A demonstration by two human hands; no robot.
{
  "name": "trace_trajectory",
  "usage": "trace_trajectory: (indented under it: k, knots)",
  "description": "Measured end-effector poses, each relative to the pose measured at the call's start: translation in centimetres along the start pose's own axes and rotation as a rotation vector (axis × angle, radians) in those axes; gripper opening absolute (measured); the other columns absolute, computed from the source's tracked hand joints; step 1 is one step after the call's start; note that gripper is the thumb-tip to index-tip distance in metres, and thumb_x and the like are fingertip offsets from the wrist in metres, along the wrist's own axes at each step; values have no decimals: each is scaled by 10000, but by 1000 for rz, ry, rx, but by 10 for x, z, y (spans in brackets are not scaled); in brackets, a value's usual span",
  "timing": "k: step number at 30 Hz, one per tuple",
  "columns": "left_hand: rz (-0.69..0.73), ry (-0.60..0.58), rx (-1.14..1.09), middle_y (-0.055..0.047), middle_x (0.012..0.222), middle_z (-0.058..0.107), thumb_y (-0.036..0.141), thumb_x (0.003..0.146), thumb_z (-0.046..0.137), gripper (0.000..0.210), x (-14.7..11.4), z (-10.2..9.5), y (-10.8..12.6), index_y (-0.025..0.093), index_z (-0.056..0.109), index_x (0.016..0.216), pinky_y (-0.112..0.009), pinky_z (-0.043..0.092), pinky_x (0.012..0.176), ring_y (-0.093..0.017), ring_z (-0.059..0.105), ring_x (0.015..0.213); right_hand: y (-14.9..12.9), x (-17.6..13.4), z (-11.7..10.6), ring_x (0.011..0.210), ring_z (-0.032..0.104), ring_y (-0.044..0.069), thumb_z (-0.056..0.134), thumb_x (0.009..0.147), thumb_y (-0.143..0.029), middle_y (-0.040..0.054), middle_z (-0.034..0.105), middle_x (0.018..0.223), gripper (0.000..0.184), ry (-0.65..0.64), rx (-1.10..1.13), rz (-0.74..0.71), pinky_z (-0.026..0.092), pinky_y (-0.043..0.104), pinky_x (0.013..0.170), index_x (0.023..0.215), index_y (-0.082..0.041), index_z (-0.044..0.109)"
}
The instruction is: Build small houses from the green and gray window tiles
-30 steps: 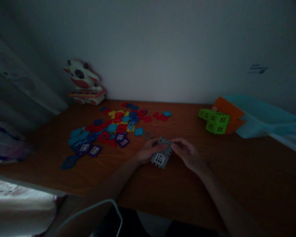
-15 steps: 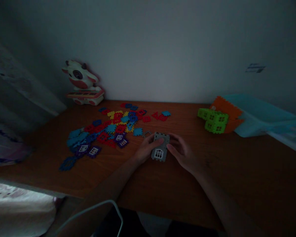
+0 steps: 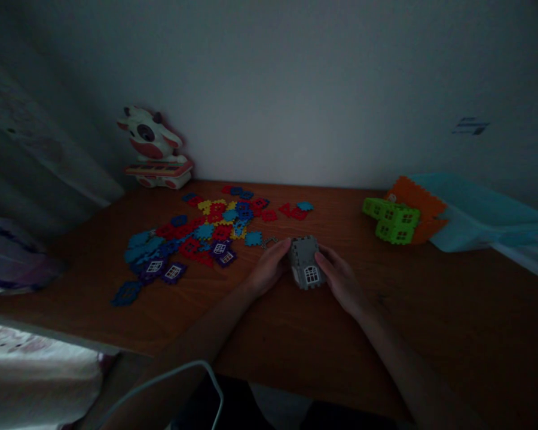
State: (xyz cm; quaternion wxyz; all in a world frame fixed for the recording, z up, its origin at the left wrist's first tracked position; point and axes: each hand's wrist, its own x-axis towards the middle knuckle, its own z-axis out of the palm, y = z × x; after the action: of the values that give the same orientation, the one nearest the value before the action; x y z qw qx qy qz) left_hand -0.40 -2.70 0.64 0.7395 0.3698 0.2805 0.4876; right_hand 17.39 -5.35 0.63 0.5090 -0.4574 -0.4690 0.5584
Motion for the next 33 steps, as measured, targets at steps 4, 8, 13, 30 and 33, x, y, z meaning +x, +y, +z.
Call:
trace_trajectory:
  k: [4,8,13,30,33]
  knots:
    - [30,-5,71,-93,1223,686,518,722,829,512,-1,-3,-1,209,709,1113,-398,470,1001,-249,625,1132,0,0,-1,1096,689,316,706,784,-647,91,755,1145,543,-17,126,73,556,425,894,1123,-224,717]
    - [97,-70,182,-104,1292,657,456,676,880,621,-3,-5,2,221,674,1212,-414,431,1059,-268,597,1201,1,-1,-1,1012,710,304,700,765,-676,84,773,1057,532,-28,150,118,557,408,849,1046,-226,735]
    - [125,-110,314,-103,1262,667,408,610,923,678,-4,-7,11,225,667,1211,-408,445,1034,-268,612,1163,-4,-3,-2,1125,663,281,661,799,-695,62,729,1197,505,48,-71,-5,522,400,951,1089,-286,724]
    - [169,-143,483,-82,1110,680,385,562,946,637,-8,-11,12,202,677,1110,-362,490,916,-221,633,999,3,-3,-15,1016,698,228,697,817,-627,66,711,1229,521,-147,-112,38,578,362,842,1219,-297,667]
    - [173,-145,487,-83,1113,684,368,583,938,615,-8,-11,12,209,680,1118,-368,489,929,-223,639,1004,4,-3,-15,1007,704,226,719,817,-590,60,719,1218,491,-143,-81,35,583,364,844,1214,-303,682]
